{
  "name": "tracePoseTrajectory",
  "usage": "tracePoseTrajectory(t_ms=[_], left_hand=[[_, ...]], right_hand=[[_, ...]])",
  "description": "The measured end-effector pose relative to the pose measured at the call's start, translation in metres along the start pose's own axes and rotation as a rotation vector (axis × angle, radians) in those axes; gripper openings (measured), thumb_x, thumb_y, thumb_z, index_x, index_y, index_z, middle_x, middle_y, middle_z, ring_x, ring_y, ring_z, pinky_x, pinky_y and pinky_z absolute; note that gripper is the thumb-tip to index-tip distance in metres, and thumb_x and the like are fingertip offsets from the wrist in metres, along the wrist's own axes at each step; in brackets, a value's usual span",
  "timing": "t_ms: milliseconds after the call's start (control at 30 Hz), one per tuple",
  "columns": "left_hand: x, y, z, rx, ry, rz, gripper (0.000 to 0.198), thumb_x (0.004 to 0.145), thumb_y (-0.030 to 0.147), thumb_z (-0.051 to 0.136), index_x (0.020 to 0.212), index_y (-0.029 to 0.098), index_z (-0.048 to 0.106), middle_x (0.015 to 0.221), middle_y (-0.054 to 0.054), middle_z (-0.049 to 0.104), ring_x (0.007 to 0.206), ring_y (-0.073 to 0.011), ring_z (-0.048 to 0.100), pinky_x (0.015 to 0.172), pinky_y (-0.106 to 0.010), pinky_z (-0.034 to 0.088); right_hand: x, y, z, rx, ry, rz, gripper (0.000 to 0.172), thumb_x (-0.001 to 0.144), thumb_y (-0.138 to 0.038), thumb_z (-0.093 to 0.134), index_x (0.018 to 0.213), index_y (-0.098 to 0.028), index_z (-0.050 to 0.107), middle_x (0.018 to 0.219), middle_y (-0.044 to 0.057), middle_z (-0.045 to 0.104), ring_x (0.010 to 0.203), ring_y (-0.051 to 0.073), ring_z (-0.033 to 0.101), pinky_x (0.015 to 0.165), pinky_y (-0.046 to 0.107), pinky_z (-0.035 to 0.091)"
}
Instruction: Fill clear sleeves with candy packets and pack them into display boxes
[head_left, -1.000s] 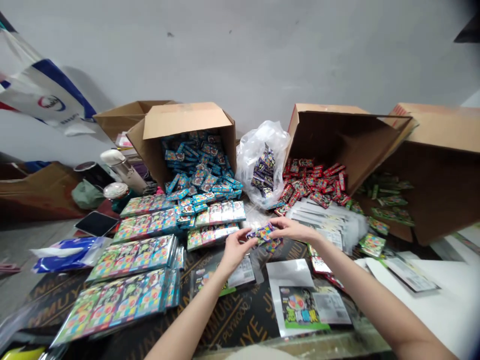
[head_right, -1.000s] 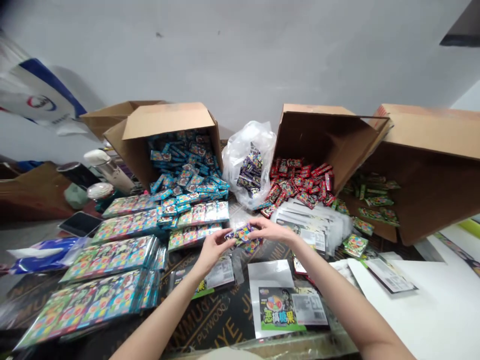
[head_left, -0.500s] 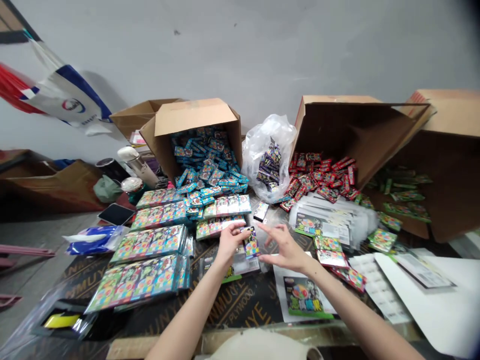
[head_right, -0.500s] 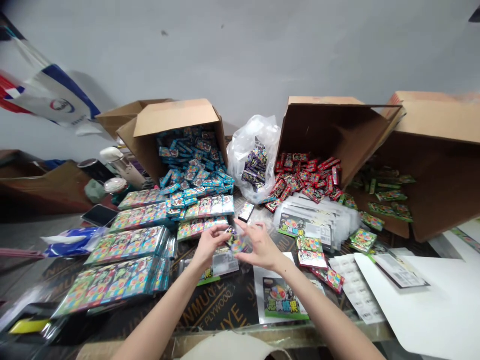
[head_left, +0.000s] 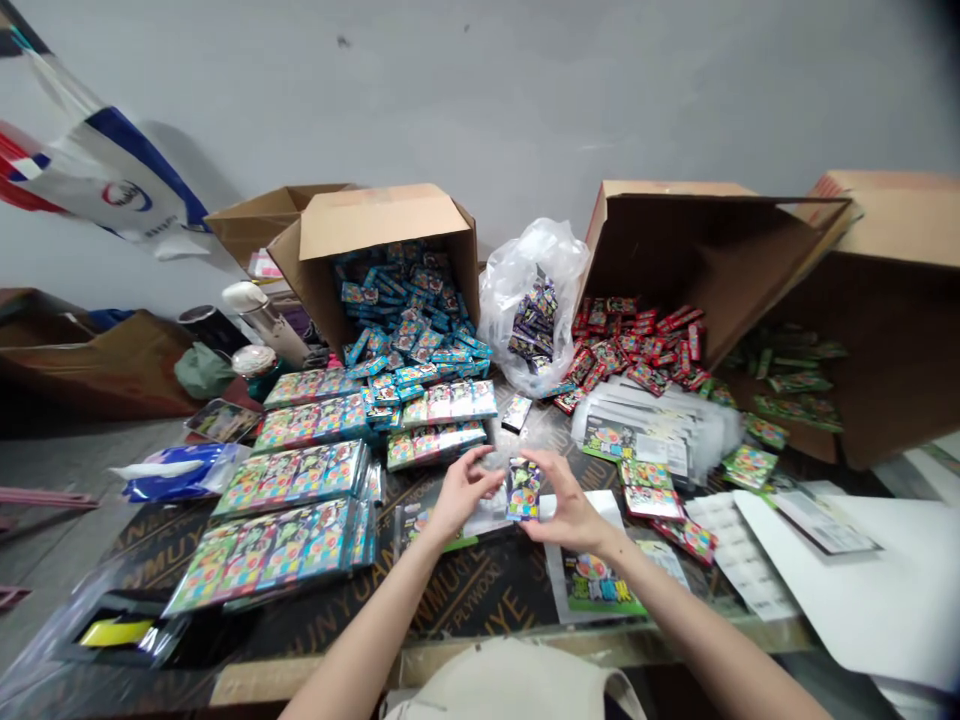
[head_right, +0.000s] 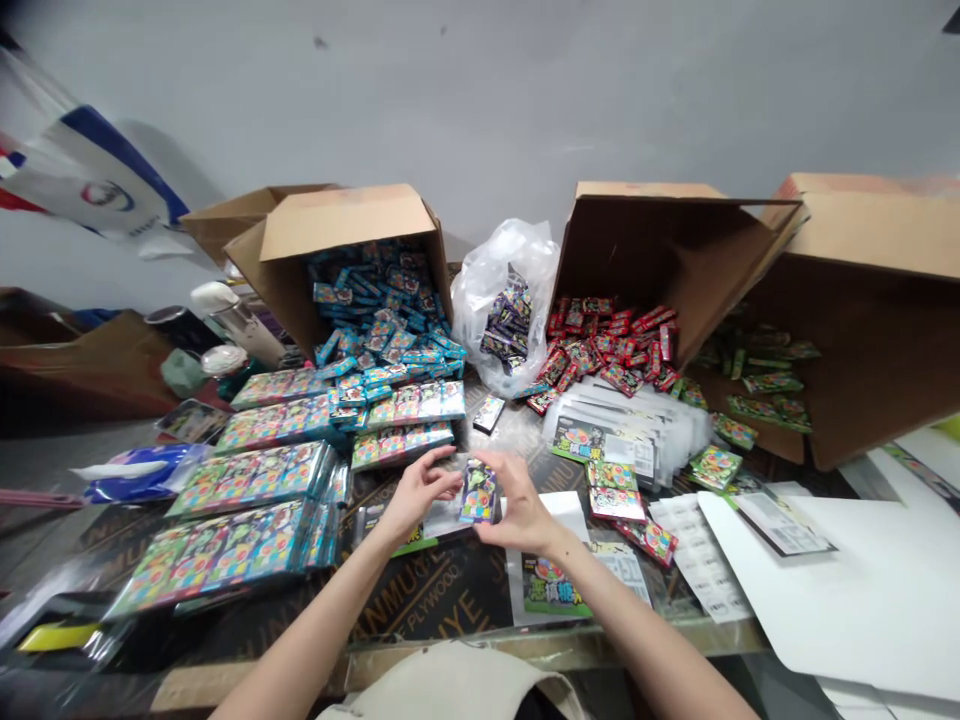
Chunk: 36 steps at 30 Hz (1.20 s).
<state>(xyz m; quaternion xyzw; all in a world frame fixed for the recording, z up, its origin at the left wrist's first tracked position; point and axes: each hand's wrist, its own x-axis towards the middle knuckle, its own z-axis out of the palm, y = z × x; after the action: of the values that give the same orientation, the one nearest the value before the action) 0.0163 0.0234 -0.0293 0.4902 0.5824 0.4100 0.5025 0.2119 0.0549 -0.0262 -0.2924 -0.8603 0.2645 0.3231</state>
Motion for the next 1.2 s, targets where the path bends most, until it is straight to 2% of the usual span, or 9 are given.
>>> tracePoseTrajectory(t_ms=[133, 233, 333, 433, 600, 667, 800, 967, 1200], left_hand=[[-0.014, -0.025, -0.017, 0.684, -0.096, 0.227, 0.089, 0.045, 0.043, 0.076, 0.125, 0.023, 0.043, 0.119, -0.011, 0.05, 0.111, -0.0305, 0.043, 0.096, -0.044, 0.029], [-0.026, -0.038, -0.02, 0.895, -0.121, 0.213, 0.099, 0.047, 0.035, 0.075, 0.134, 0.025, 0.029, 0.119, -0.01, 0.048, 0.11, -0.0302, 0.042, 0.095, -0.044, 0.029], [-0.034, -0.039, -0.02, 0.867, -0.086, 0.231, 0.104, 0.051, 0.032, 0.072, 0.138, 0.024, 0.016, 0.121, -0.01, 0.046, 0.109, -0.0285, 0.041, 0.093, -0.042, 0.031], [-0.037, -0.034, -0.026, 0.827, -0.097, 0.277, 0.111, 0.05, 0.035, 0.074, 0.139, 0.023, 0.01, 0.126, -0.011, 0.042, 0.113, -0.0289, 0.039, 0.098, -0.044, 0.025], [-0.04, -0.03, -0.036, 0.776, -0.119, 0.311, 0.11, 0.054, 0.045, 0.071, 0.14, 0.022, 0.006, 0.129, -0.012, 0.041, 0.118, -0.0296, 0.036, 0.105, -0.048, 0.013], [-0.042, -0.029, -0.035, 0.742, -0.11, 0.337, 0.11, 0.055, 0.049, 0.069, 0.14, 0.021, 0.004, 0.13, -0.012, 0.04, 0.118, -0.0297, 0.036, 0.105, -0.048, 0.013], [-0.043, -0.027, -0.031, 0.702, -0.107, 0.373, 0.113, 0.052, 0.052, 0.069, 0.14, 0.02, 0.005, 0.128, -0.012, 0.042, 0.117, -0.0301, 0.038, 0.105, -0.048, 0.014], [-0.046, -0.024, -0.032, 0.668, -0.137, 0.364, 0.114, 0.049, 0.051, 0.072, 0.139, 0.021, 0.009, 0.129, -0.012, 0.043, 0.117, -0.0306, 0.039, 0.104, -0.043, 0.019], [-0.049, -0.02, -0.032, 0.625, -0.108, 0.329, 0.115, 0.048, 0.053, 0.072, 0.139, 0.021, 0.01, 0.129, -0.012, 0.044, 0.117, -0.0314, 0.039, 0.102, -0.043, 0.021]], right_hand=[[-0.009, 0.025, -0.007, -0.144, -0.019, 0.032, 0.072, 0.066, -0.035, 0.063, 0.129, -0.02, 0.032, 0.121, 0.011, 0.047, 0.111, 0.028, 0.043, 0.093, 0.042, 0.032], [-0.016, 0.037, -0.006, -0.226, -0.099, 0.004, 0.073, 0.069, -0.043, 0.063, 0.13, -0.02, 0.033, 0.12, 0.012, 0.049, 0.11, 0.029, 0.045, 0.091, 0.043, 0.034], [-0.023, 0.036, -0.003, -0.224, -0.13, -0.021, 0.069, 0.072, -0.042, 0.059, 0.131, -0.02, 0.031, 0.122, 0.012, 0.049, 0.111, 0.029, 0.045, 0.09, 0.042, 0.036], [-0.027, 0.034, -0.001, -0.188, -0.127, -0.051, 0.069, 0.073, -0.04, 0.058, 0.132, -0.02, 0.03, 0.122, 0.011, 0.049, 0.109, 0.028, 0.048, 0.089, 0.04, 0.038], [-0.022, 0.035, -0.001, -0.247, 0.045, -0.038, 0.067, 0.071, -0.039, 0.061, 0.129, -0.023, 0.033, 0.119, 0.009, 0.051, 0.106, 0.028, 0.049, 0.092, 0.043, 0.035], [-0.022, 0.031, 0.0, -0.238, 0.039, -0.044, 0.069, 0.069, -0.039, 0.063, 0.129, -0.023, 0.032, 0.119, 0.009, 0.05, 0.107, 0.028, 0.049, 0.092, 0.043, 0.036], [-0.026, 0.028, 0.005, -0.182, -0.098, -0.047, 0.068, 0.07, -0.037, 0.063, 0.129, -0.024, 0.032, 0.123, 0.009, 0.048, 0.111, 0.028, 0.047, 0.092, 0.043, 0.039], [-0.032, 0.034, 0.008, -0.051, -0.219, 0.008, 0.073, 0.074, -0.036, 0.059, 0.135, -0.022, 0.021, 0.131, 0.01, 0.042, 0.115, 0.027, 0.046, 0.093, 0.039, 0.042], [-0.03, 0.028, 0.003, -0.224, -0.077, -0.008, 0.074, 0.064, -0.038, 0.065, 0.129, -0.024, 0.032, 0.12, 0.009, 0.051, 0.105, 0.031, 0.05, 0.088, 0.047, 0.04]])
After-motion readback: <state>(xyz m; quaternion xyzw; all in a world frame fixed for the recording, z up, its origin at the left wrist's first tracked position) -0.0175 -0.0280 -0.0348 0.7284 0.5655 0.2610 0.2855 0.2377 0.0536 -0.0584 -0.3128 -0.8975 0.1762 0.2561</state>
